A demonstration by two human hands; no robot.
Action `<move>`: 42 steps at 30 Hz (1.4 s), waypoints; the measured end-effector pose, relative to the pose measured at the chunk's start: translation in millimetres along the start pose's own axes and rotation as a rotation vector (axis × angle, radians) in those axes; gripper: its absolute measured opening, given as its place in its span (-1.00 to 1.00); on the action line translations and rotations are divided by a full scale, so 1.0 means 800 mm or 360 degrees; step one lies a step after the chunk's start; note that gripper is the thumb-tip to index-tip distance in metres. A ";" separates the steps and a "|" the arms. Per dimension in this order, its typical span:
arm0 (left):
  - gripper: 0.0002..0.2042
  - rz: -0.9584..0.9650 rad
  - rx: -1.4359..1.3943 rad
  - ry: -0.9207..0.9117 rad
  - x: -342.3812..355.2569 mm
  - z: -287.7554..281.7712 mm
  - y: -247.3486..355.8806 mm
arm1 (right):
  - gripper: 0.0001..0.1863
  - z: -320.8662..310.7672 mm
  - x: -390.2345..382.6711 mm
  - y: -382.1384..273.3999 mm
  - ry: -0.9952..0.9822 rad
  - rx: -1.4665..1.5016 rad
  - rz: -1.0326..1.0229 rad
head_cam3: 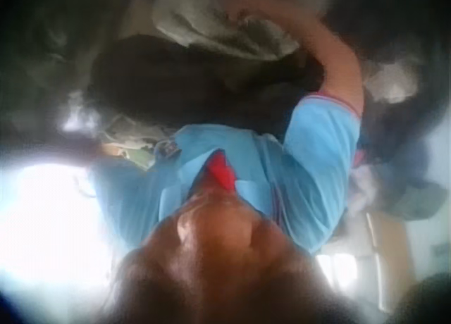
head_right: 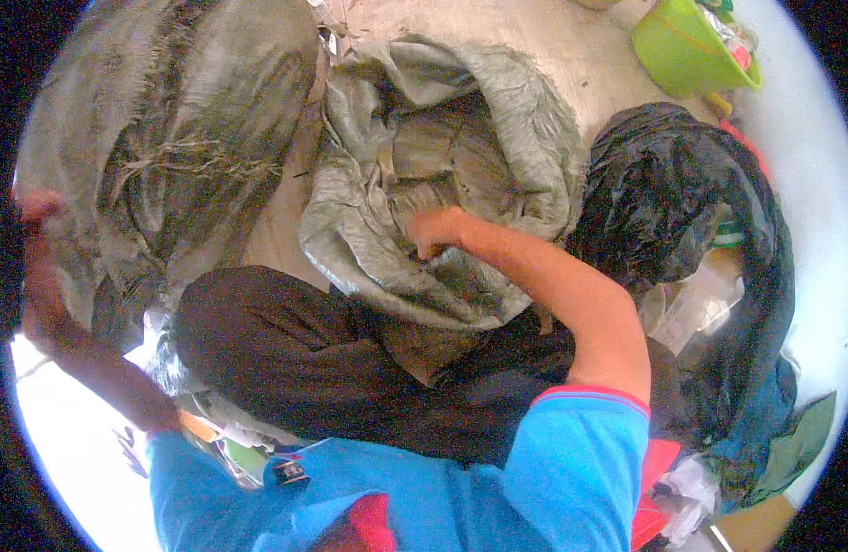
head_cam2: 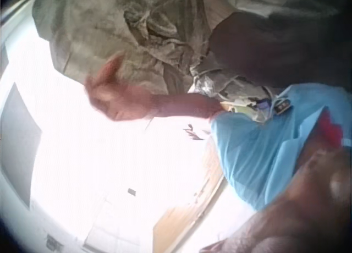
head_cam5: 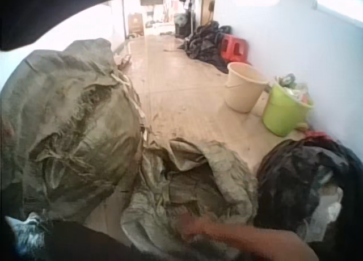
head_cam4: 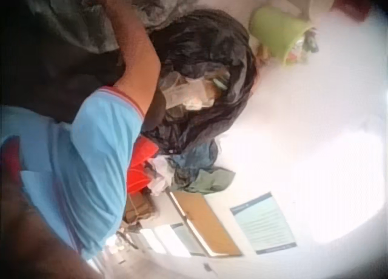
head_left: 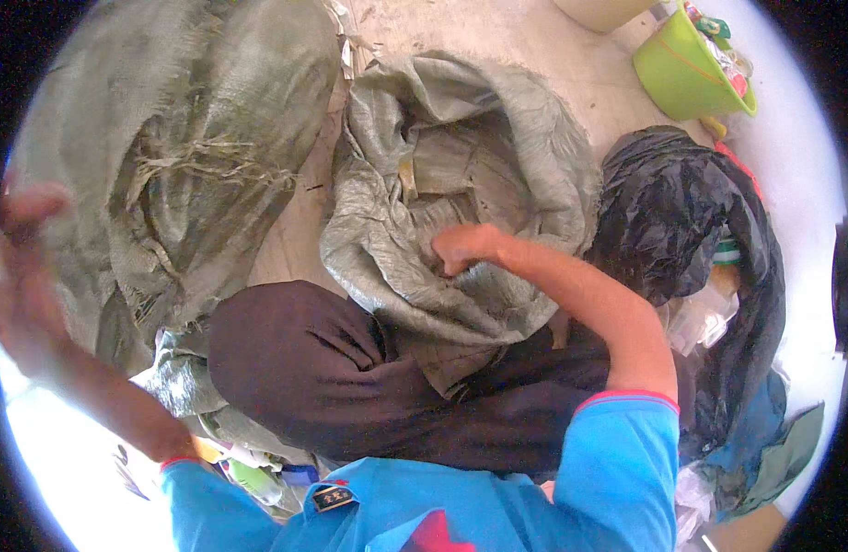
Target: The person sits on the floor and sorts recyclable items from a large sack, picking up plastic bottles, aluminum cans, and plastic containers one by one and placing them into nearby buckets. The person continues to empty the sack and transfer items until the sack is lifted and emptied.
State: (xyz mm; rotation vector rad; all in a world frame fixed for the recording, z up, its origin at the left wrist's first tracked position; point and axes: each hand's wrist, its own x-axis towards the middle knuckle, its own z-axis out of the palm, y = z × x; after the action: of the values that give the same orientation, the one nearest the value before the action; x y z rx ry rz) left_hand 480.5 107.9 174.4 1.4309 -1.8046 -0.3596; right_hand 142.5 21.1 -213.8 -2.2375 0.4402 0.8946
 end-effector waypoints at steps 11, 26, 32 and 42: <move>-0.72 -0.0055 -0.0289 -0.1714 -0.118 0.471 -0.150 | -0.69 0.076 -0.005 -0.054 -0.0035 -0.0341 -0.0088; -0.49 0.0023 -0.0185 -0.2490 -0.195 0.400 -0.180 | -0.69 0.011 -0.060 0.042 -0.0388 -0.0585 0.0450; -0.37 -0.0408 -0.0312 -0.1761 -0.245 0.466 -0.190 | -0.86 0.063 -0.093 0.089 0.0038 -0.0799 0.0411; -0.17 -0.0577 -0.0191 -0.1606 -0.261 0.506 -0.191 | -0.60 0.031 -0.097 0.092 0.0024 -0.0129 0.0469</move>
State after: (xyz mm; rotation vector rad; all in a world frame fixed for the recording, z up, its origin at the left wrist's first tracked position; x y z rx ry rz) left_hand 304.9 151.2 -271.0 1.6170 -2.1756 -1.5704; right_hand 37.1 -10.0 -206.4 -2.2903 0.7678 1.0613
